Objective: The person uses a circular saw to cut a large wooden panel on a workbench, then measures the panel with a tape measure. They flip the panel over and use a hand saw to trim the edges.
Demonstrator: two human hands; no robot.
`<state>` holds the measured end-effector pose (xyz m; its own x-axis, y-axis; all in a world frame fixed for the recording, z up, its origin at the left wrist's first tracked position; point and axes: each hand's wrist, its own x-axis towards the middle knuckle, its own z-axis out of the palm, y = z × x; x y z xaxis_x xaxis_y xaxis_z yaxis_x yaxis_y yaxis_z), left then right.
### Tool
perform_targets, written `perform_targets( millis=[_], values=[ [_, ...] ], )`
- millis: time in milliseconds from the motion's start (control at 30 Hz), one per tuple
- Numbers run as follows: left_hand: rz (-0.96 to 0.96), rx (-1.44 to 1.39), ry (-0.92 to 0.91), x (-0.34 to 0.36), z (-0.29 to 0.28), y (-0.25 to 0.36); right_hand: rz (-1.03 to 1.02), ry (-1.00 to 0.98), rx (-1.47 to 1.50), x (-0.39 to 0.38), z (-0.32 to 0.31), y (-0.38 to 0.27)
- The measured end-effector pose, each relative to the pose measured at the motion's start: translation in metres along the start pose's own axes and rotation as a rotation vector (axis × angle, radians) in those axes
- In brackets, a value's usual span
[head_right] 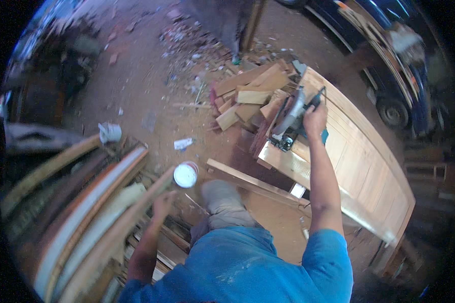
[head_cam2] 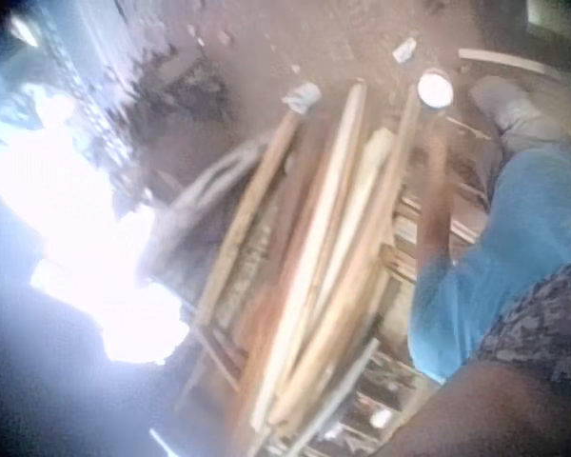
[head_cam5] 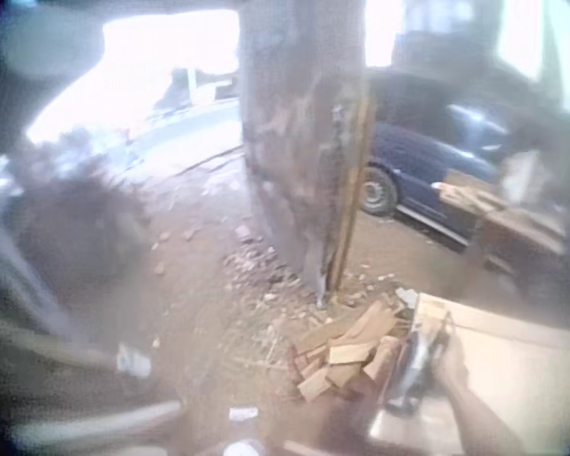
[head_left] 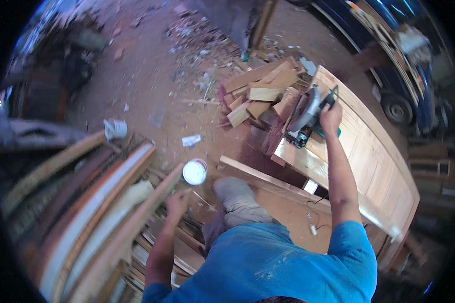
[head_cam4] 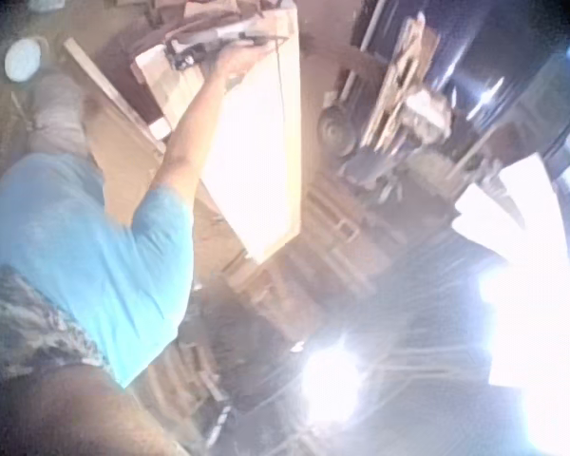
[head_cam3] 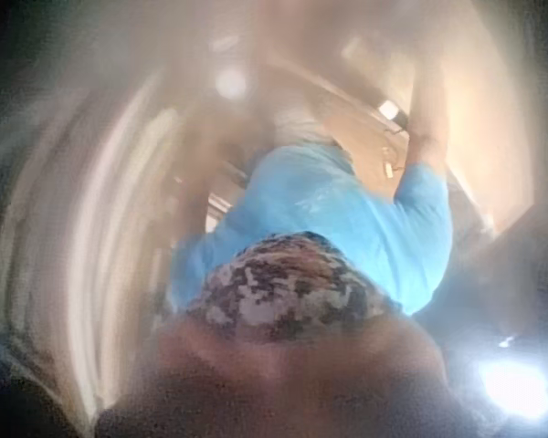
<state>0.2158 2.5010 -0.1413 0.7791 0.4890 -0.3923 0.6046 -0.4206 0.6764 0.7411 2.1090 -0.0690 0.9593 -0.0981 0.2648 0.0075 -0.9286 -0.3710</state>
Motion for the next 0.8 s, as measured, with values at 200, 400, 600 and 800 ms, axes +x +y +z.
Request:
perform_targets(
  millis=[200,400,600,800],
  values=[
    [-0.340,-0.041,0.398,0.017,-0.160,-0.128,0.391,0.163,0.051,0.010,0.009,-0.035],
    [-0.114,-0.035,0.241,0.137,-0.215,-0.067,0.518,0.159,-0.050,0.022,0.011,-0.041],
    [0.023,-0.004,0.059,0.353,-0.219,0.117,0.685,0.381,-0.120,0.026,0.016,-0.056],
    [0.354,0.252,-0.472,0.523,-0.204,0.250,0.902,0.514,-0.216,0.015,0.023,-0.058]
  ],
)
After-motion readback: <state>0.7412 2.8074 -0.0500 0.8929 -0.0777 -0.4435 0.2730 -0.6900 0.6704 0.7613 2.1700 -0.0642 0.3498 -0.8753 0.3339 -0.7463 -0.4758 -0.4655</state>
